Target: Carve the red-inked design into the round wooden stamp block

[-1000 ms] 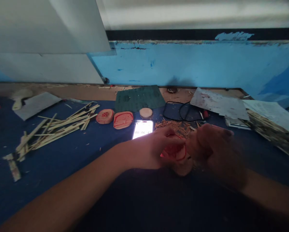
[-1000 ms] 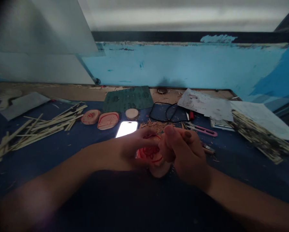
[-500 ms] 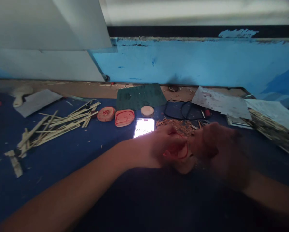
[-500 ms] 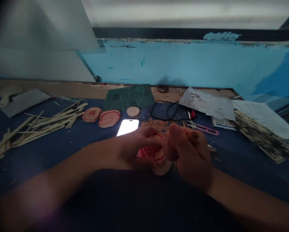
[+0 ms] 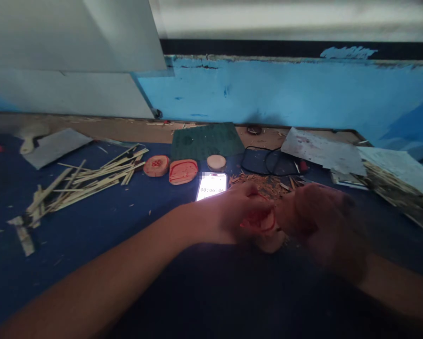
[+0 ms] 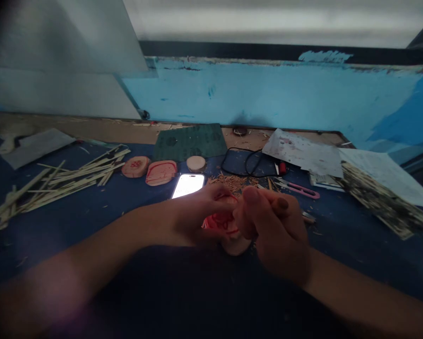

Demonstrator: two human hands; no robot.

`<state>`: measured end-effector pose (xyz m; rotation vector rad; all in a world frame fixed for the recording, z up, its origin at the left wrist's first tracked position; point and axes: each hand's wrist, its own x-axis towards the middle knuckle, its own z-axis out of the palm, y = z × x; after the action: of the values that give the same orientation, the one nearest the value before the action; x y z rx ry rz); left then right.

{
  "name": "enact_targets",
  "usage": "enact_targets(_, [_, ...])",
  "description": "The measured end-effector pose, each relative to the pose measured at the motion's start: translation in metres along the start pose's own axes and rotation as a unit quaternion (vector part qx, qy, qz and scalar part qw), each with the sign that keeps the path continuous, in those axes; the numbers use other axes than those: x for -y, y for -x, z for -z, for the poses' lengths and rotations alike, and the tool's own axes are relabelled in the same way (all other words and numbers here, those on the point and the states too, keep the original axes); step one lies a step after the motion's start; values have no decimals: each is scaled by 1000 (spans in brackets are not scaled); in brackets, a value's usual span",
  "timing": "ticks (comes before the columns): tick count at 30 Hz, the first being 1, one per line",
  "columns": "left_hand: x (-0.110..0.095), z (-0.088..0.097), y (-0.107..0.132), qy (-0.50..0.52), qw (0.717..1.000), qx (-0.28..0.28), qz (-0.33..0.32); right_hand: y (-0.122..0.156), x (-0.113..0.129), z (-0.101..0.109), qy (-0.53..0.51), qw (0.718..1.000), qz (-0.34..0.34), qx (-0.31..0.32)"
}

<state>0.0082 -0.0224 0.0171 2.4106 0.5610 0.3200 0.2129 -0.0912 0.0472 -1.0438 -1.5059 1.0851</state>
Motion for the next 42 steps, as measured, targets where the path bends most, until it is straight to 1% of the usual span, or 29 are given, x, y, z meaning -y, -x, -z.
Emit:
enact_targets(3, [2, -2, 1, -1, 1000, -6, -6, 2, -6, 0, -11, 1000, -22, 7])
enact_targets(6, [0, -2, 1, -12, 1000, -6, 1, 5, -11, 0, -62, 998, -29, 6])
enact_targets(8, [-3, 0, 2, -13, 1000, -3, 11, 5, -11, 0, -76, 997, -32, 14])
enact_targets(12, [-9, 2, 2, -18, 999, -12, 40, 4, -1, 0, -32, 998, -45, 23])
enact_targets(14, [-12, 2, 1, -25, 998, -8, 54, 4, 3, 0, -30, 999, -22, 10])
enact_targets(17, [-15, 0, -1, -32, 997, -6, 74, 4, 5, -1, -32, 999, -24, 14])
enact_targets(20, [-16, -1, -2, -38, 996, -17, 73, 4, 6, -2, -47, 999, -16, 4])
enact_targets(23, [-15, -2, -3, -39, 996, -17, 75, 4, 7, -3, -31, 999, 0, 5])
enact_targets(26, [-16, -1, -3, -39, 997, -16, 70, 2, 7, -3, -20, 1000, -9, 8])
enact_targets(30, [-15, -2, -1, -34, 997, -24, 65, 0, -2, -3, -45, 999, -23, 15])
enact_targets(34, [-4, -11, 0, -31, 997, -49, 44, -1, -17, 5, -78, 995, 15, 53])
enact_targets(36, [1, -15, -1, -32, 997, -61, 39, -2, -19, 12, -37, 996, 20, 75])
enact_targets(38, [3, -17, -3, -37, 996, -64, 43, -5, -16, 21, 74, 992, 36, 93])
enact_targets(40, [1, -15, -6, -58, 996, -45, 49, -7, -10, 31, 203, 969, 70, 121])
enact_targets(42, [-2, -13, -8, -75, 995, -26, 53, -6, -5, 42, 291, 939, 103, 150])
